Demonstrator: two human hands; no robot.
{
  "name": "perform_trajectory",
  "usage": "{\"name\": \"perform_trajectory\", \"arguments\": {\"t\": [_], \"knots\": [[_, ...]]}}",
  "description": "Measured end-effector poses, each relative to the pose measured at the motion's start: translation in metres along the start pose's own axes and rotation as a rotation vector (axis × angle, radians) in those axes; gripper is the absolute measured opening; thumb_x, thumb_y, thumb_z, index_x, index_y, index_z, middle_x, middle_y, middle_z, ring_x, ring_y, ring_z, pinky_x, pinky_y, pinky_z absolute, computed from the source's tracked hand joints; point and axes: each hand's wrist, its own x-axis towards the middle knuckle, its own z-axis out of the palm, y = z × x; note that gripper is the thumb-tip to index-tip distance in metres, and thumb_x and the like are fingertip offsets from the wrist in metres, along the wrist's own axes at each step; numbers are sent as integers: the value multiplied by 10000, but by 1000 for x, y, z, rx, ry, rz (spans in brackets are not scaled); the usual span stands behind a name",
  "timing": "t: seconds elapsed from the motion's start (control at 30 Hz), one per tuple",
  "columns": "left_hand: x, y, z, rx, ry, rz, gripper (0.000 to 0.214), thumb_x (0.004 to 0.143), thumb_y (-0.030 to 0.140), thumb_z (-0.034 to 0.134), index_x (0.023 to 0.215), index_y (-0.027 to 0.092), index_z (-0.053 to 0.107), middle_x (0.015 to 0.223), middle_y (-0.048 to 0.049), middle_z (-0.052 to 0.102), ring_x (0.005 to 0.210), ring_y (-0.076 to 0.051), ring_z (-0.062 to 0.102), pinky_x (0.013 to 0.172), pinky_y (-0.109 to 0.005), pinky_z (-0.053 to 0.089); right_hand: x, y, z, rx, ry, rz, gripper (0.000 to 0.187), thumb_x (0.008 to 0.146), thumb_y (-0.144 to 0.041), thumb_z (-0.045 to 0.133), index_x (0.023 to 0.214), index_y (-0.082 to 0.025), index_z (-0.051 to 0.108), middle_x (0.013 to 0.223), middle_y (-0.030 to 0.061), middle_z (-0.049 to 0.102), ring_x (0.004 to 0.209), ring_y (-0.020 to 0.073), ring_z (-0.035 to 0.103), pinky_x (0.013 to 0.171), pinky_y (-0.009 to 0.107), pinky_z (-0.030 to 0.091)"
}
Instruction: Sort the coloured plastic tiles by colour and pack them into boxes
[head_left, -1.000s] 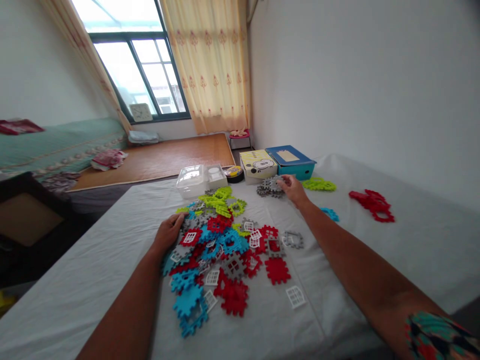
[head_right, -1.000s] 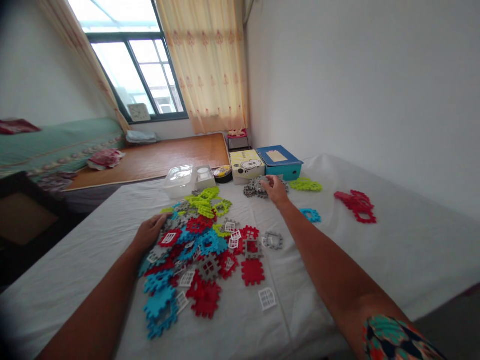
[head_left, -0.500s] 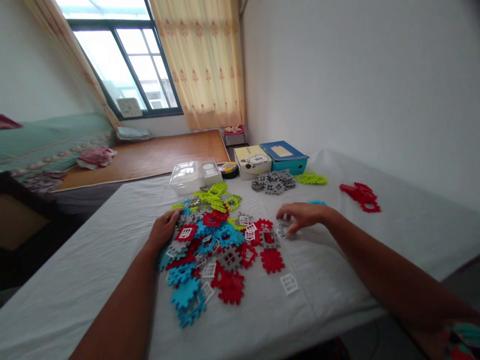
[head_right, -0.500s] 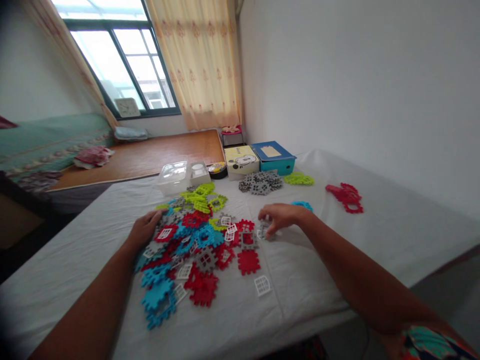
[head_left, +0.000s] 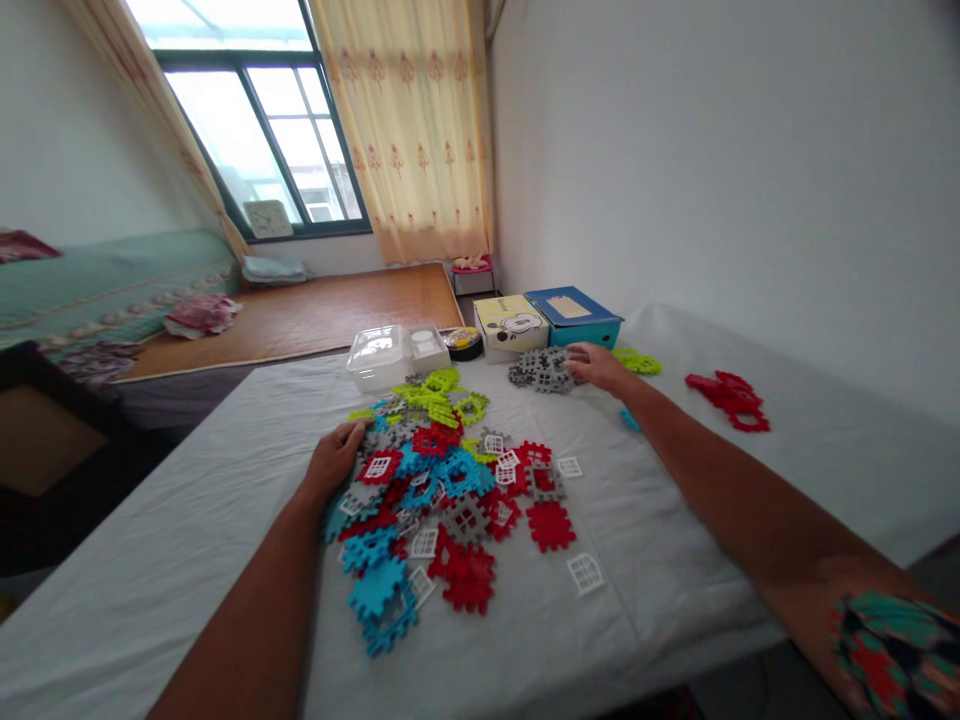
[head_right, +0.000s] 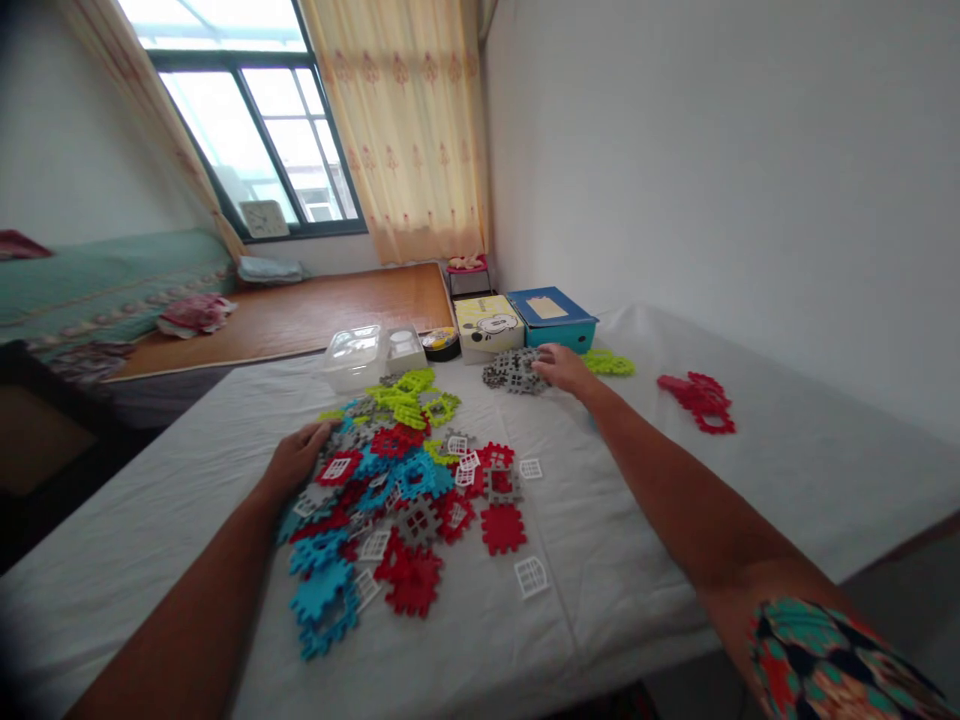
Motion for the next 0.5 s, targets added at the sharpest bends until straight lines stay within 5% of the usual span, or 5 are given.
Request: {"name": "perform_trajectory", "arguments": {"t": [0.13,0.33,0.5], "knots": [[-1,0,1,-6,4,17,542,835,528,397,1076,151,703,1175,-87,687,1118,-251,605,1017,-380,423,0,-15,30,-21,6,-63,436,780,-261,668,1200,-166,600,1125,134,661,972,243,625,870,389,510],[0,-1,1,0,3,29,551,844,539,388,1087,156,699,1164,-87,692,1121,-250,603,1011,-381,426,-36,-41,105,10,-315,-378,420,807,-281,660,1210,-178,605,1139,113,665,987,216,616,870,372,491],[-1,0,1,10,11,23,556,840,543,387,1080,154,703,1166,-93,690,1119,-257,602,1009,-389,429,-47,-49,115,11,-266,-409,460,723,-184,725,1168,-187,607,1007,76,674,918,193,605,844,345,479]]}}
